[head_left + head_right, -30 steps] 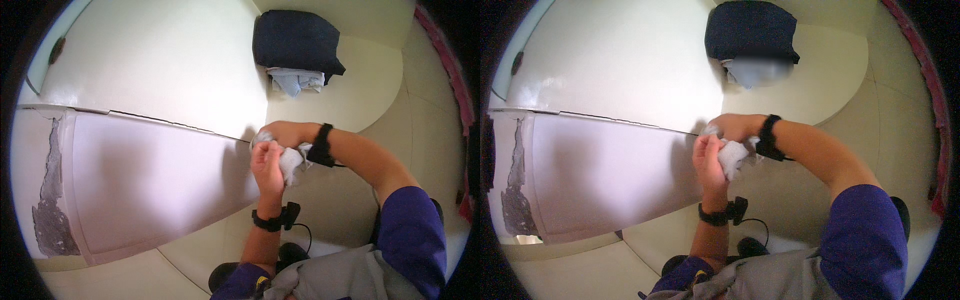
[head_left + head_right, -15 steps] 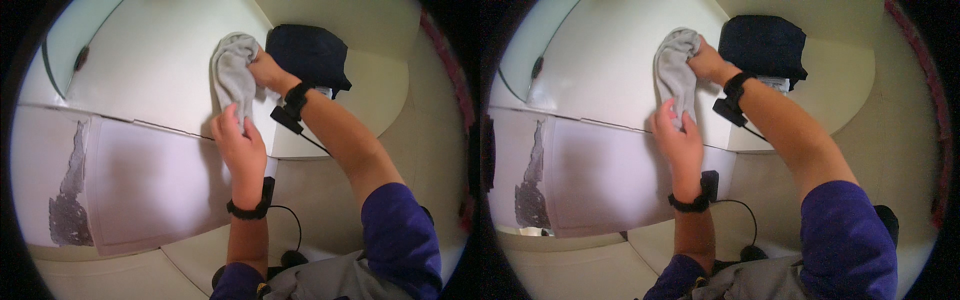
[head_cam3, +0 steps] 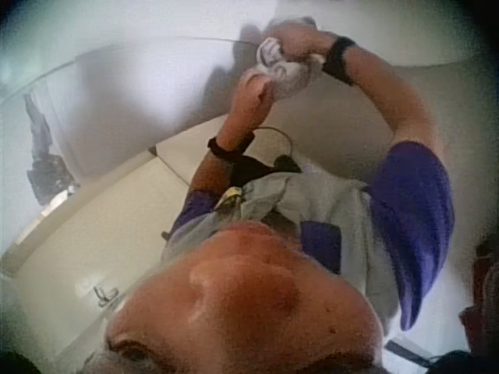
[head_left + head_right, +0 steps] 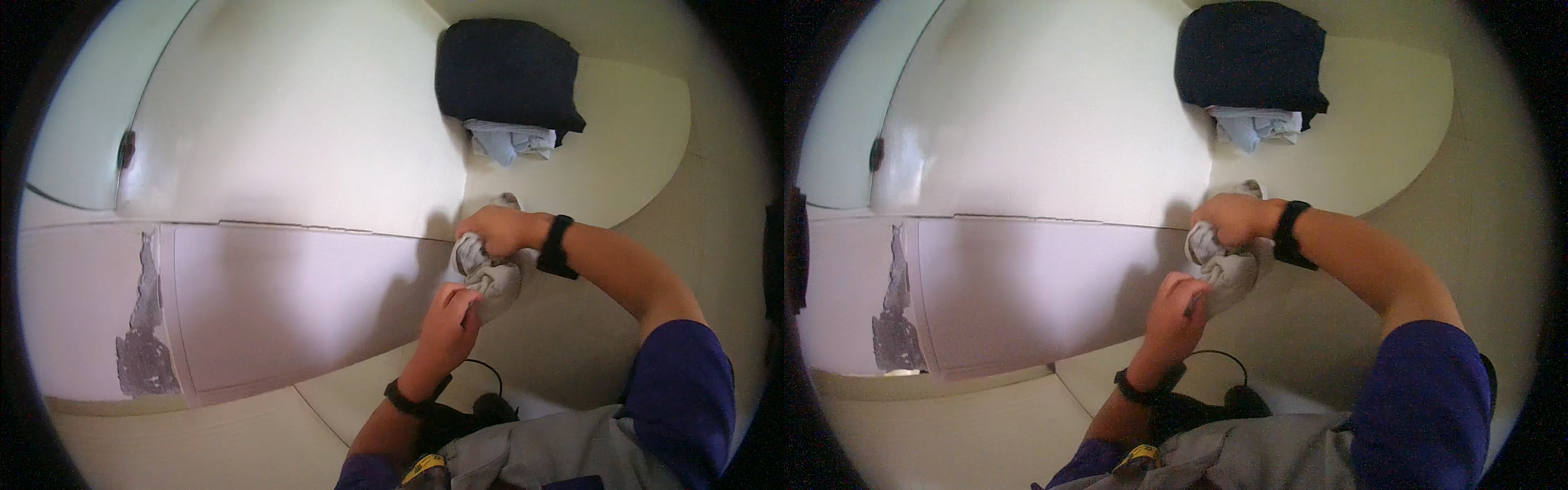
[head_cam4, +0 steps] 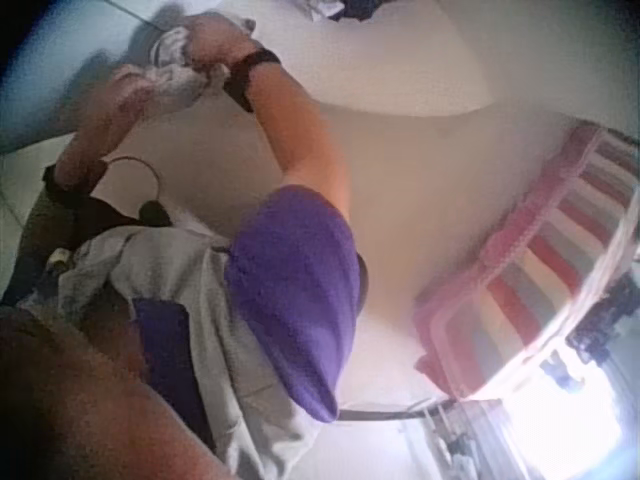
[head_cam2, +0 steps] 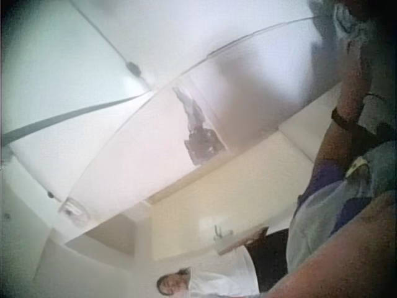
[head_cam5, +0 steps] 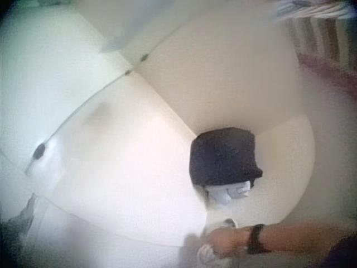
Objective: The person wipes a white built-in shelf unit and a glass shelf with a cloth.
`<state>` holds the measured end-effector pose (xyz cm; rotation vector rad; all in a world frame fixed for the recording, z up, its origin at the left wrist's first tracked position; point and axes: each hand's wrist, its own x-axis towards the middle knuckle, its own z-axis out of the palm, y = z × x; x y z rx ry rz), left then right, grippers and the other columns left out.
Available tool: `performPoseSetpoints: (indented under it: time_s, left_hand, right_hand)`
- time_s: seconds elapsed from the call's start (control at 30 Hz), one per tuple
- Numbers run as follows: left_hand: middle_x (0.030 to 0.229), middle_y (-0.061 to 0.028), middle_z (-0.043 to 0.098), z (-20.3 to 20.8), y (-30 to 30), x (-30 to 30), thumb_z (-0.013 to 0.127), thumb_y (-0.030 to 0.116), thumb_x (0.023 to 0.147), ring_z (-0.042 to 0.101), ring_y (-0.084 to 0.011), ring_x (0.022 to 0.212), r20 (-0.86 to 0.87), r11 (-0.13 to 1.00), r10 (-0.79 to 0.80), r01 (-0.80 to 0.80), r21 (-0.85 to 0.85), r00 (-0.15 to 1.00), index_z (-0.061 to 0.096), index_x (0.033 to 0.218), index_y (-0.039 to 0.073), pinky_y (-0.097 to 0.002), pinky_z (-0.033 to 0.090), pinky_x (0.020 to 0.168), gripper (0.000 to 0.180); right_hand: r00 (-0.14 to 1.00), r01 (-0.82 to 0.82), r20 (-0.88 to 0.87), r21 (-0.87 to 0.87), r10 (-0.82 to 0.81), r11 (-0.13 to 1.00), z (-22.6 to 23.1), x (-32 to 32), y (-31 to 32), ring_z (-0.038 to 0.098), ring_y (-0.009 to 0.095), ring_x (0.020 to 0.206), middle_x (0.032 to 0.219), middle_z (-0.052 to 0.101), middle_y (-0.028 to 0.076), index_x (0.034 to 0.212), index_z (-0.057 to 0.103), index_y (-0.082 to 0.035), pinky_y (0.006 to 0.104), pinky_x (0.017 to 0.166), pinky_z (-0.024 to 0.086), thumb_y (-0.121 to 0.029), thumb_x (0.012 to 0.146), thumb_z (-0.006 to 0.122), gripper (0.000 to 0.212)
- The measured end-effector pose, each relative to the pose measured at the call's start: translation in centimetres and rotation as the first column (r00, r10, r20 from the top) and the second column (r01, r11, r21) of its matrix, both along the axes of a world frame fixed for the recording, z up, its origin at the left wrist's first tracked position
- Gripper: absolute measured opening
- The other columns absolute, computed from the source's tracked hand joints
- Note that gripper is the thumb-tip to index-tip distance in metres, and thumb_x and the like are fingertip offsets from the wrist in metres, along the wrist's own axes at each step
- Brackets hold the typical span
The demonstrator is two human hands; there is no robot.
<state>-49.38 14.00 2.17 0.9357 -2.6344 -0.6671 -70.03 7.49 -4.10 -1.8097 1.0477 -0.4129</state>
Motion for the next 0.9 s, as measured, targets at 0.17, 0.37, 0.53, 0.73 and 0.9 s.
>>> performPoseSetpoints:
  time_s: [0.17,0.37,0.53,0.73,0.9]
  left_hand:
    - [0.109,-0.0212,0.048,2.3,-1.3,-1.5,0.059,-0.005,0.077,0.054,-0.0377,0.092,-0.099,0.982,0.12,-0.133,-0.133,0.988,0.052,0.113,0.001,-0.0403,0.045,0.083,0.037]
    - [0.12,-0.0172,0.046,3.3,-3.9,-2.6,0.056,-0.006,0.082,0.052,-0.025,0.104,-0.416,0.885,0.353,-0.443,-0.143,0.838,0.04,0.127,-0.001,-0.0359,0.048,0.083,0.048]
    - [0.114,-0.014,0.058,-0.5,-3.8,0.3,0.055,-0.003,0.083,0.059,-0.0205,0.099,-0.008,0.831,0.47,-0.439,0.342,0.883,0.048,0.122,0.001,-0.0314,0.047,0.085,0.04]
    - [0.107,-0.0137,0.062,1.9,-2.4,-1.1,0.053,0.0,0.084,0.059,-0.0237,0.101,-0.149,0.943,0.307,-0.279,0.183,0.94,0.057,0.11,0.001,-0.0322,0.045,0.09,0.027]
    - [0.103,-0.0148,0.063,7.6,-4.3,-2.8,0.056,-0.002,0.084,0.062,-0.0251,0.094,-0.436,0.907,0.298,-0.394,-0.146,0.849,0.059,0.109,0.002,-0.0343,0.047,0.083,0.026]
  right_hand:
    - [0.725,0.587,0.648,-0.404,-0.233,0.702,4.3,0.3,-0.7,0.057,0.029,0.107,0.113,0.06,0.012,0.114,0.058,-0.006,0.0368,0.095,0.043,0.01,0.064,0.063,0.052]
    - [0.637,0.691,0.756,-0.474,-0.149,0.546,9.7,0.9,-5.9,0.053,0.032,0.111,0.118,0.057,0.014,0.119,0.057,-0.006,0.0364,0.099,0.04,0.009,0.061,0.062,0.06]
    - [0.958,0.228,-0.16,-0.078,-0.238,0.97,0.3,3.6,-2.7,0.058,0.035,0.105,0.107,0.064,0.019,0.122,0.059,-0.013,0.0417,0.091,0.045,0.0,0.069,0.061,0.055]
    - [0.786,0.582,0.28,-0.03,-0.552,0.813,-1.3,-0.1,0.0,0.061,0.03,0.104,0.109,0.065,0.016,0.119,0.057,-0.006,0.0382,0.093,0.046,-0.003,0.073,0.061,0.046]
    - [0.04,0.561,0.936,0.27,-0.351,0.783,7.7,-3.0,-5.8,0.058,0.02,0.107,0.121,0.058,0.009,0.128,0.047,-0.007,0.0344,0.092,0.049,-0.002,0.087,0.06,0.043]
